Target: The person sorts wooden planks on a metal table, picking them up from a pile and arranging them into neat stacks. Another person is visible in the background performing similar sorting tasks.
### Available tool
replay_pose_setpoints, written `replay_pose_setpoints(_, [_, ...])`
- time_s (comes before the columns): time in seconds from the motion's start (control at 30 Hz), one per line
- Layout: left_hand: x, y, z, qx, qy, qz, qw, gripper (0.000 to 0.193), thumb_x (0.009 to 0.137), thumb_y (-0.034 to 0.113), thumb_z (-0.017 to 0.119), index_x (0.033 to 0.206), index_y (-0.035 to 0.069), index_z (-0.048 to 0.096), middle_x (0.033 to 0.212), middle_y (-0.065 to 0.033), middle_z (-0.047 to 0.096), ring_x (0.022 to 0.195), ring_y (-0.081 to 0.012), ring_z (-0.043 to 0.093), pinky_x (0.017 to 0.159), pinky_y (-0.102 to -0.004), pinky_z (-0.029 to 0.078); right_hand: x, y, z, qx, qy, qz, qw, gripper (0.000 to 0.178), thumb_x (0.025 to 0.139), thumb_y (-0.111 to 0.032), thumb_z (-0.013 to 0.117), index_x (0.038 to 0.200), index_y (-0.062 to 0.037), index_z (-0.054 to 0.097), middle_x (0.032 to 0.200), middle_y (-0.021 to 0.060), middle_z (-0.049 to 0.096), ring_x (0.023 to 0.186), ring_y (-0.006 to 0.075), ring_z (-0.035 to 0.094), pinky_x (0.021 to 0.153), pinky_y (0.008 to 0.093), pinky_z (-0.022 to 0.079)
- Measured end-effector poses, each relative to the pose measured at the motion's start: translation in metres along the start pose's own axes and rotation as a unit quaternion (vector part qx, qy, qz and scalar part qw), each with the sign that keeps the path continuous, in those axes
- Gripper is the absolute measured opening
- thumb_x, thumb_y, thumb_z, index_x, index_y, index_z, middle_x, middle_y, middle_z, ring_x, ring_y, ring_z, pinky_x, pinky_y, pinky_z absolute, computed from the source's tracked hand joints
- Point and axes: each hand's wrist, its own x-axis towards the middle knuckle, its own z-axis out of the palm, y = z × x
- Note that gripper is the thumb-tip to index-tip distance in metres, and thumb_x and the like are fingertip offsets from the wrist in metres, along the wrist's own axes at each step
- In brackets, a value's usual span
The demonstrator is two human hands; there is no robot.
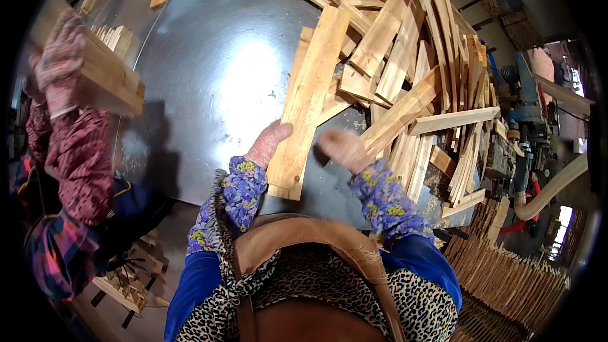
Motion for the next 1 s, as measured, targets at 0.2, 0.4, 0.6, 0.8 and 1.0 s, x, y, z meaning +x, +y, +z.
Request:
replay_pose_setpoints(0.2, [-0.015,-0.008,0.033,0.221,0.145,0.119,0.957,0.063,0.091,0.021,0.079,0.143,-0.008,0.058,0.124,-0.0141,0.073,0.109,-0.0244,0.071,0.102,-0.0393,0.057,0.125,-0.004,-0.168,-0.004,0.389,0.144,0.910,0.101,0.087,-0.061,0.078,0.164,-0.0040,0.044,0.136,0.0303,0.069,0.130,0.0416,0.067,0.117,0.0506,0.049])
replay_pose_setpoints(0.4, [-0.066,0.015,0.047,0.591,0.371,0.147,0.701,0.057,0.093,0.039,0.076,0.136,0.003,0.065,0.110,-0.0234,0.078,0.100,-0.0407,0.076,0.094,-0.0479,0.060,0.188,-0.014,-0.177,-0.154,0.329,0.297,0.883,0.088,0.084,-0.043,0.079,0.158,-0.0059,0.048,0.156,0.0284,0.055,0.141,0.0416,0.060,0.119,0.0511,0.048])
replay_pose_setpoints(0.6, [-0.096,0.000,-0.019,0.607,0.430,0.048,0.667,0.052,0.095,0.040,0.071,0.134,0.006,0.064,0.108,-0.0234,0.078,0.101,-0.0452,0.075,0.091,-0.0561,0.058,0.122,0.046,-0.129,0.100,0.375,0.074,0.919,0.054,0.094,-0.023,0.061,0.144,-0.0010,0.060,0.119,0.0278,0.076,0.107,0.0425,0.075,0.095,0.0512,0.060])
replay_pose_setpoints(0.8, [-0.102,0.005,-0.022,0.627,0.440,0.053,0.640,0.066,0.097,0.048,0.068,0.144,0.003,0.059,0.113,-0.0244,0.077,0.105,-0.0427,0.075,0.096,-0.0538,0.058,-0.012,-0.033,0.099,0.309,0.269,-0.103,0.907,0.075,0.102,-0.034,0.065,0.165,0.0000,0.042,0.158,0.0267,0.055,0.127,0.0411,0.067,0.111,0.0457,0.053])
replay_pose_setpoints(1.0, [-0.100,0.018,0.010,0.671,0.341,-0.019,0.658,0.084,0.095,0.047,0.069,0.162,0.006,0.041,0.133,-0.0238,0.069,0.119,-0.0406,0.070,0.101,-0.0502,0.057,0.000,-0.001,0.143,0.186,0.013,-0.246,0.951,0.047,0.100,-0.028,0.075,0.140,-0.0038,0.071,0.124,0.0186,0.078,0.108,0.0322,0.075,0.096,0.0435,0.060])
